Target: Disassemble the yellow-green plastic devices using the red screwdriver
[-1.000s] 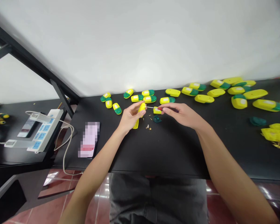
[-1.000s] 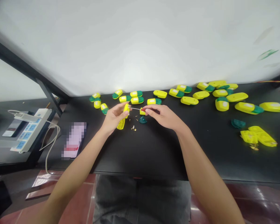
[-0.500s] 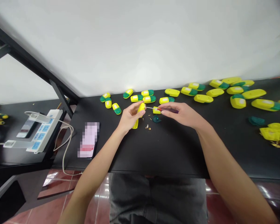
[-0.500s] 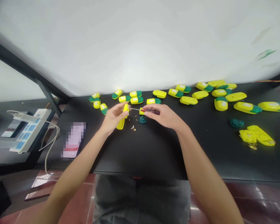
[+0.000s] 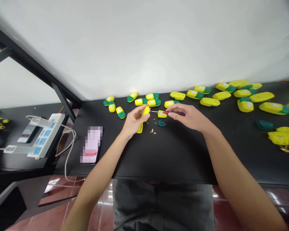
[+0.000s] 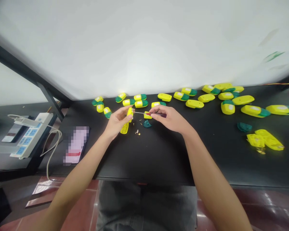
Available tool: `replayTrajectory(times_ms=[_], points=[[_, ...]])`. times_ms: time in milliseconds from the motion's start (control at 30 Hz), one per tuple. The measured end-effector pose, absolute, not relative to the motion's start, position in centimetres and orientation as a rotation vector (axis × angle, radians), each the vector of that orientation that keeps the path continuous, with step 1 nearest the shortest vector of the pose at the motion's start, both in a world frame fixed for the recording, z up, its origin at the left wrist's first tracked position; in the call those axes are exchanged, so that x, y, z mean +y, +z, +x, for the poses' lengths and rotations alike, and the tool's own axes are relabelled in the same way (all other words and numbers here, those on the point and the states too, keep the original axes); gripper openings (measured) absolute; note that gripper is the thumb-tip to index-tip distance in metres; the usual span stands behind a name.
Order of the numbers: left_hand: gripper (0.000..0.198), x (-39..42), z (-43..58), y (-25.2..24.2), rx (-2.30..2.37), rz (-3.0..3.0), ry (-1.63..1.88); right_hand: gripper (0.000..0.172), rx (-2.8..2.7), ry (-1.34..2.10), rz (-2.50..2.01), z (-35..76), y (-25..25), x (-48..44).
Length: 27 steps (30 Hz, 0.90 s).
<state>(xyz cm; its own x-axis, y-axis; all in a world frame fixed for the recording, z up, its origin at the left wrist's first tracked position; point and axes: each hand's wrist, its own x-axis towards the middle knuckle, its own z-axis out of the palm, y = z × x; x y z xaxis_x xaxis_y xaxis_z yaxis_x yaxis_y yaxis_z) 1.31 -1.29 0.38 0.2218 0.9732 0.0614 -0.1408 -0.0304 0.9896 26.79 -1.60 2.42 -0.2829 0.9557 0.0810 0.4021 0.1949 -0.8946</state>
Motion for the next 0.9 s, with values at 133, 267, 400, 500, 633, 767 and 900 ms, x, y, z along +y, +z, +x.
replayTrajectory(times_ms=[133,267,400,500,633,767,900], points=[[0.048,-1.42,1.33,0.52,0.906,1.236,1.110,0.043,-1.809,1.035,-1.258,26.75,2.42,-1.61],[0.050,-1.44,1.36,0.50,0.915,1.232,1.103,0.044,-1.815,1.028,-1.252,26.79,2.49,-1.61],[0.050,-1.40,1.31,0.33,0.912,1.241,1.090,0.046,-1.797,1.022,-1.249,26.72,2.51,-1.58],[0.051,-1.37,1.23,0.21,0.902,1.243,1.082,0.046,-1.766,1.019,-1.258,26.63,2.51,-1.57],[0.051,-1.37,1.17,0.15,0.903,1.244,1.077,0.046,-1.740,1.028,-1.269,26.71,2.56,-1.57],[0.049,-1.35,1.19,0.10,0.907,1.245,1.075,0.045,-1.785,1.066,-1.240,26.77,2.59,-1.60],[0.049,-1.26,1.20,-0.07,0.896,1.249,1.074,0.046,-1.814,1.050,-1.239,26.70,2.54,-1.60]])
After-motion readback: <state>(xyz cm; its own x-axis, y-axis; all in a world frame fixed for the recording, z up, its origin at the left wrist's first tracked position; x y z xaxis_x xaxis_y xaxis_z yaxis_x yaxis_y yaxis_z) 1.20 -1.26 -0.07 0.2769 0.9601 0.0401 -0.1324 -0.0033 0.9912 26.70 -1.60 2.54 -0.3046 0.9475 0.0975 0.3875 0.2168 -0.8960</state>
